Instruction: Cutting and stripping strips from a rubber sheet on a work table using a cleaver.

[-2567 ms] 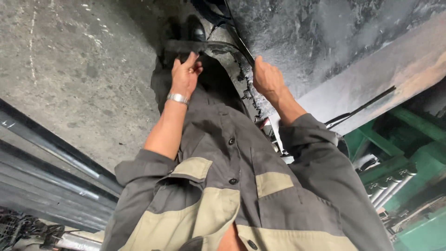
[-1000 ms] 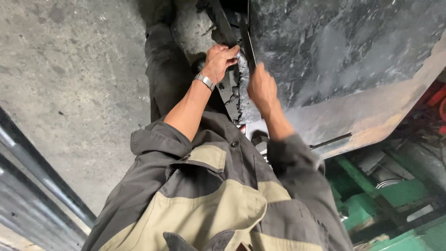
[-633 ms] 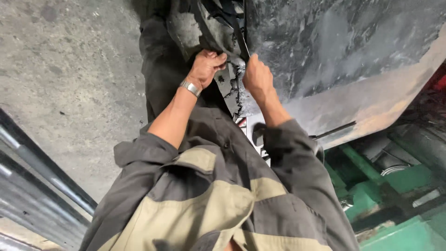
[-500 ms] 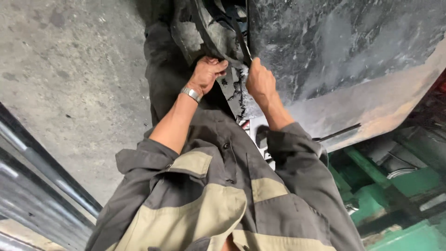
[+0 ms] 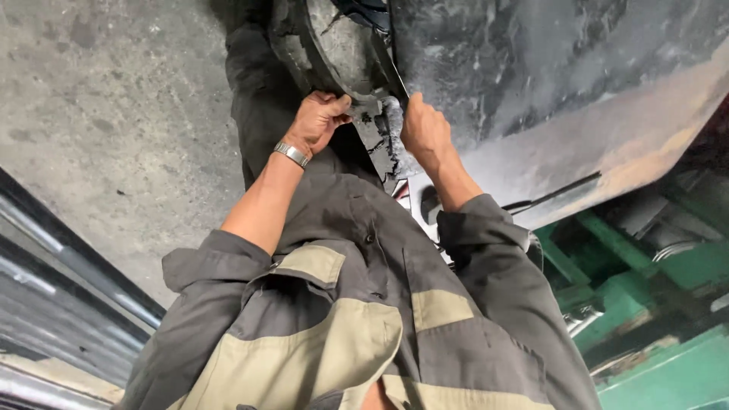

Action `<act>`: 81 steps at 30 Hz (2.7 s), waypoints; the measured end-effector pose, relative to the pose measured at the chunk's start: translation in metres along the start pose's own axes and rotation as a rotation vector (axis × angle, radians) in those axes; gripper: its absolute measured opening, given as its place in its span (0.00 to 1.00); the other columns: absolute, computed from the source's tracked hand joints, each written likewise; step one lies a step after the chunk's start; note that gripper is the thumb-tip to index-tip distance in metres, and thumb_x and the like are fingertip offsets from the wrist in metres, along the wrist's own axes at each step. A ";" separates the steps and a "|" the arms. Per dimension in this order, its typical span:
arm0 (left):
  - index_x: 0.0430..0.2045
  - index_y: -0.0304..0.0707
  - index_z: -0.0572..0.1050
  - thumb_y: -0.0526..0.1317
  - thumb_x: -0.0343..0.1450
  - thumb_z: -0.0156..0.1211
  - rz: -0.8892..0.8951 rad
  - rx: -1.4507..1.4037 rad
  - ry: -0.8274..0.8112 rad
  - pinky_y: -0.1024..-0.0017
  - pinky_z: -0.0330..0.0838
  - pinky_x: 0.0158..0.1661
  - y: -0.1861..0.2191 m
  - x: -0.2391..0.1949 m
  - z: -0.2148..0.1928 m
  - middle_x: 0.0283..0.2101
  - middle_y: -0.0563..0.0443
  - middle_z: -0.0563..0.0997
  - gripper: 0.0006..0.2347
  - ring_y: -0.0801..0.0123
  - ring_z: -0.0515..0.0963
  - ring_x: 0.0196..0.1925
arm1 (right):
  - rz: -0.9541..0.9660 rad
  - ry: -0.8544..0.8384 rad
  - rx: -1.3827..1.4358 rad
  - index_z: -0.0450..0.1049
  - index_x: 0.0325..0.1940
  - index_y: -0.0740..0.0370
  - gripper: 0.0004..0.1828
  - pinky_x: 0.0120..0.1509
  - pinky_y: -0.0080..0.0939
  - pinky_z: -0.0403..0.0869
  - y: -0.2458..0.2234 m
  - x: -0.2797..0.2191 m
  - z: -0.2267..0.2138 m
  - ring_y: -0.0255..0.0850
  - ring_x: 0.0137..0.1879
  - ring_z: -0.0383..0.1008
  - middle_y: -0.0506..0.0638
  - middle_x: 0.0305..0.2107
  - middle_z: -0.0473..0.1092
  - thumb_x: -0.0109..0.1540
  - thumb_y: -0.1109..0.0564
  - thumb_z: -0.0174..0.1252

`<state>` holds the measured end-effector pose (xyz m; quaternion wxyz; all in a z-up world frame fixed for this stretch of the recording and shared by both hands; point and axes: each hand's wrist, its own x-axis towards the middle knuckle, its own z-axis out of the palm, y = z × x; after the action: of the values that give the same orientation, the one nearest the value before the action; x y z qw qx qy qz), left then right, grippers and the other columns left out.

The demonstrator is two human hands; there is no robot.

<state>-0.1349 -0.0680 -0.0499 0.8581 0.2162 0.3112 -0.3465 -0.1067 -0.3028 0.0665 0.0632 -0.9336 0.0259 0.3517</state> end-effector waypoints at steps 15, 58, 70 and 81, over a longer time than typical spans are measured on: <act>0.30 0.29 0.78 0.36 0.73 0.66 -0.026 -0.025 0.024 0.59 0.76 0.45 -0.014 -0.020 -0.016 0.36 0.51 0.80 0.07 0.67 0.78 0.41 | -0.055 0.031 0.042 0.62 0.43 0.67 0.06 0.39 0.69 0.73 0.013 -0.015 0.022 0.70 0.36 0.76 0.69 0.28 0.74 0.63 0.63 0.49; 0.33 0.31 0.70 0.36 0.72 0.65 -0.073 0.147 0.226 0.57 0.77 0.47 0.012 -0.085 -0.042 0.38 0.45 0.80 0.09 0.59 0.82 0.42 | 0.071 -0.090 0.046 0.62 0.43 0.69 0.06 0.38 0.66 0.75 0.030 -0.143 0.023 0.68 0.34 0.78 0.70 0.30 0.74 0.62 0.64 0.46; 0.32 0.34 0.75 0.37 0.72 0.65 -0.042 0.229 0.242 0.60 0.75 0.45 0.022 -0.115 -0.035 0.39 0.47 0.82 0.06 0.61 0.81 0.41 | 0.003 -0.034 0.074 0.64 0.42 0.69 0.08 0.38 0.63 0.76 0.032 -0.103 0.048 0.65 0.36 0.78 0.68 0.29 0.75 0.60 0.62 0.49; 0.27 0.35 0.75 0.39 0.76 0.63 0.093 0.185 0.186 0.59 0.71 0.50 -0.006 -0.159 -0.037 0.37 0.50 0.79 0.09 0.63 0.76 0.43 | -0.011 0.071 0.146 0.66 0.42 0.67 0.07 0.40 0.61 0.76 0.035 -0.146 0.036 0.63 0.38 0.79 0.65 0.30 0.76 0.62 0.64 0.54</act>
<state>-0.2435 0.0230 0.0314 0.8171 0.3399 0.3456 -0.3120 -0.2432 -0.3324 0.1331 0.1322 -0.9385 0.0486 0.3153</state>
